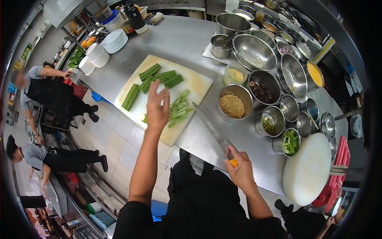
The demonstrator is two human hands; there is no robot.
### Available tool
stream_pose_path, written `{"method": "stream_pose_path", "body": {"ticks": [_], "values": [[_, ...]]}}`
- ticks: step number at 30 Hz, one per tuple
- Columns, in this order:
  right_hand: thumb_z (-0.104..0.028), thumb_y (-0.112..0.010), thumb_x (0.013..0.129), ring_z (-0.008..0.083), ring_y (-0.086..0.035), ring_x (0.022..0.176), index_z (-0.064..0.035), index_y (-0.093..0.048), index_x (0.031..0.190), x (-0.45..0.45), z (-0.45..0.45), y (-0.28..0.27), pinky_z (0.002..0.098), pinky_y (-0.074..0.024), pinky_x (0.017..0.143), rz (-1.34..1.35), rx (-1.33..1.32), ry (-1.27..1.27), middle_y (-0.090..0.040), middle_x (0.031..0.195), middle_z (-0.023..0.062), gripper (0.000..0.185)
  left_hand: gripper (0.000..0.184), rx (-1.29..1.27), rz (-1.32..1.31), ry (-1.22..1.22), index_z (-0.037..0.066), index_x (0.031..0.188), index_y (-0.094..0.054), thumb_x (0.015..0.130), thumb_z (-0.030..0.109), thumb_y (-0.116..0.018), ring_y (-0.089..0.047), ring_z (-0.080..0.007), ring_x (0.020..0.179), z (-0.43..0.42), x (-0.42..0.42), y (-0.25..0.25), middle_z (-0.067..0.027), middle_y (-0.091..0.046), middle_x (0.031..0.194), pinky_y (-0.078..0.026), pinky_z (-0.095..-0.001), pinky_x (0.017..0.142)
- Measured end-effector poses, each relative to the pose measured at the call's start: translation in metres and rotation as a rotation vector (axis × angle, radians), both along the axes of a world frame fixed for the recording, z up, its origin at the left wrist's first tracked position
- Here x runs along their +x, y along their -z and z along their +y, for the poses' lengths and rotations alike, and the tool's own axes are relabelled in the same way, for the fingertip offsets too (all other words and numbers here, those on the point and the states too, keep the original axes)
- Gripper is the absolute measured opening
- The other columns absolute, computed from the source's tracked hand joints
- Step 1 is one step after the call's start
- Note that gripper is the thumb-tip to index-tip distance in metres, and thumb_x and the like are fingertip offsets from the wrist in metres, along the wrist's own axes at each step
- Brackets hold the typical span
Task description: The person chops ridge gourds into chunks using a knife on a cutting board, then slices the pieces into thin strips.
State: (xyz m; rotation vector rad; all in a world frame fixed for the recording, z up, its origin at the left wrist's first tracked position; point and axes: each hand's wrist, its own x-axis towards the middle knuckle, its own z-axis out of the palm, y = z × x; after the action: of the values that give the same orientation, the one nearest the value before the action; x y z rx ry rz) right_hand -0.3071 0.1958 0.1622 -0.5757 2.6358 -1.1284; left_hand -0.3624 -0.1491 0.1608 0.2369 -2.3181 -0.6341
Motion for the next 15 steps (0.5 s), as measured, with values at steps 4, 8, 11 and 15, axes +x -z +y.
{"method": "stream_pose_path", "body": {"ticks": [4, 8, 11, 15], "values": [[-0.007, -0.062, 0.085, 0.0399, -0.065, 0.09, -0.0046, -0.051, 0.127, -0.006, -0.01, -0.006, 0.046, -0.0517, 0.082, -0.309, -0.1, 0.052, -0.067, 0.099, 0.0216, 0.043, 0.024, 0.128, 0.217, -0.141, 0.0, 0.116, -0.067, 0.092, 0.003, -0.063, -0.065, -0.0281, 0.107, -0.026, 0.052, -0.044, -0.0164, -0.067, 0.119, -0.053, -0.0341, 0.086], [-0.011, -0.052, 0.091, 0.0498, -0.063, 0.085, -0.0025, -0.045, 0.118, -0.006, -0.022, -0.001, 0.0515, -0.0489, 0.079, -0.328, 0.003, -0.106, -0.065, 0.086, 0.0268, 0.029, 0.058, 0.418, -0.06, -0.149, 0.001, 0.135, -0.053, 0.084, 0.015, -0.077, -0.061, -0.0189, 0.106, -0.082, 0.103, 0.0, -0.0136, -0.063, 0.123, -0.048, -0.0272, 0.077], [-0.013, -0.051, 0.091, 0.0534, -0.061, 0.087, 0.0018, -0.041, 0.119, -0.009, -0.04, -0.006, 0.0552, -0.0464, 0.08, -0.444, 0.069, -0.246, -0.064, 0.082, 0.0329, 0.033, 0.098, 0.488, -0.314, 0.017, 0.004, 0.15, -0.031, 0.072, 0.02, -0.088, -0.059, -0.02, 0.112, -0.082, 0.114, 0.027, -0.0156, -0.057, 0.133, -0.05, -0.0277, 0.082], [-0.011, -0.048, 0.089, 0.0554, -0.06, 0.089, 0.0022, -0.041, 0.119, -0.014, -0.061, -0.014, 0.0582, -0.0456, 0.086, -0.503, 0.082, -0.329, -0.063, 0.088, 0.0359, 0.034, 0.087, 0.573, -0.361, 0.053, 0.003, 0.145, -0.039, 0.074, 0.017, -0.087, -0.06, -0.0208, 0.11, -0.069, 0.102, 0.046, -0.0151, -0.059, 0.131, -0.051, -0.029, 0.081]]}}
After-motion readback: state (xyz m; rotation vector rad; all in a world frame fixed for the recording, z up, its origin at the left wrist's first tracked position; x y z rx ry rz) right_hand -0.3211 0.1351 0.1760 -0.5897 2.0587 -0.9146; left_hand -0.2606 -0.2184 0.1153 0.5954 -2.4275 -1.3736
